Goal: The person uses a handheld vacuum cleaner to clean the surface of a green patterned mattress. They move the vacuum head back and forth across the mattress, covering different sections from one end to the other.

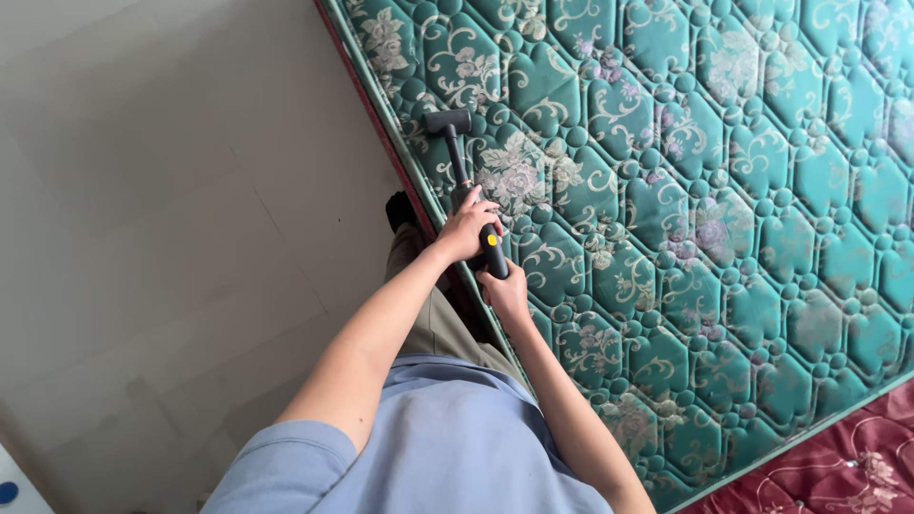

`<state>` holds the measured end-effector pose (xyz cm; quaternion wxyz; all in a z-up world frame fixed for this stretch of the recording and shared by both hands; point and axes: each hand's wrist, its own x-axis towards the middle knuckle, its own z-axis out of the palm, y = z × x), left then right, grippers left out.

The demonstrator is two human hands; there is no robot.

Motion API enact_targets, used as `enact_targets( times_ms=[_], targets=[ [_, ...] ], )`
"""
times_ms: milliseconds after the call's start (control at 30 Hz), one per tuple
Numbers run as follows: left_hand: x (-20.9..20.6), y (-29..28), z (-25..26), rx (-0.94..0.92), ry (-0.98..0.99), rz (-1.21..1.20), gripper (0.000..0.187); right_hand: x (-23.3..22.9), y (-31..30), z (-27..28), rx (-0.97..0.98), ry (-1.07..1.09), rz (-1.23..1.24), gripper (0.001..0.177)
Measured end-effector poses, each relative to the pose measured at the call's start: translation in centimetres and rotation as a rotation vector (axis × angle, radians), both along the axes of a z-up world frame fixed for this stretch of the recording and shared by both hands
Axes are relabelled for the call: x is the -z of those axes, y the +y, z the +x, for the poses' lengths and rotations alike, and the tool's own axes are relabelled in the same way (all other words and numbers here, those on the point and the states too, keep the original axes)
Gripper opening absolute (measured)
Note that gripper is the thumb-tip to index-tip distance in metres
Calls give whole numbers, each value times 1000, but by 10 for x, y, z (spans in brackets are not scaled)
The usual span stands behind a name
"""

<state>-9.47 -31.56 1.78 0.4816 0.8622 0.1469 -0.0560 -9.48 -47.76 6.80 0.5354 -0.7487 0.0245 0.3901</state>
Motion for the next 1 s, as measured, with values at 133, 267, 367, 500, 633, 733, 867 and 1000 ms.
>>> enact_targets(
  times_ms=[133,267,367,500,633,733,867,1000],
  targets=[
    [4,-38,-14,-51,-83,28,12,-7,-35,-10,-75,-86,-137,13],
    [5,-101,-51,-53,-224,-65,14,-20,-101,-37,-220,-332,-177,17],
    [-13,-148,-75,-34,-130,-77,15,-40,-147,-57,-224,-183,-298,19],
    [-30,-172,-83,10,23,-58,16,-53,-166,-63,-174,-7,-325,18],
    [-15,-148,-66,-28,-48,-26,15,-39,-143,-49,-189,-94,-347,20],
    [0,-111,-52,-44,-114,-21,14,-24,-108,-34,-218,-209,-221,21],
    [15,-52,-30,-56,-201,39,12,-13,-51,-13,-198,-188,-190,18],
    [14,-19,-13,-88,-176,11,12,-14,-17,4,-152,-84,-181,14]
  ],
)
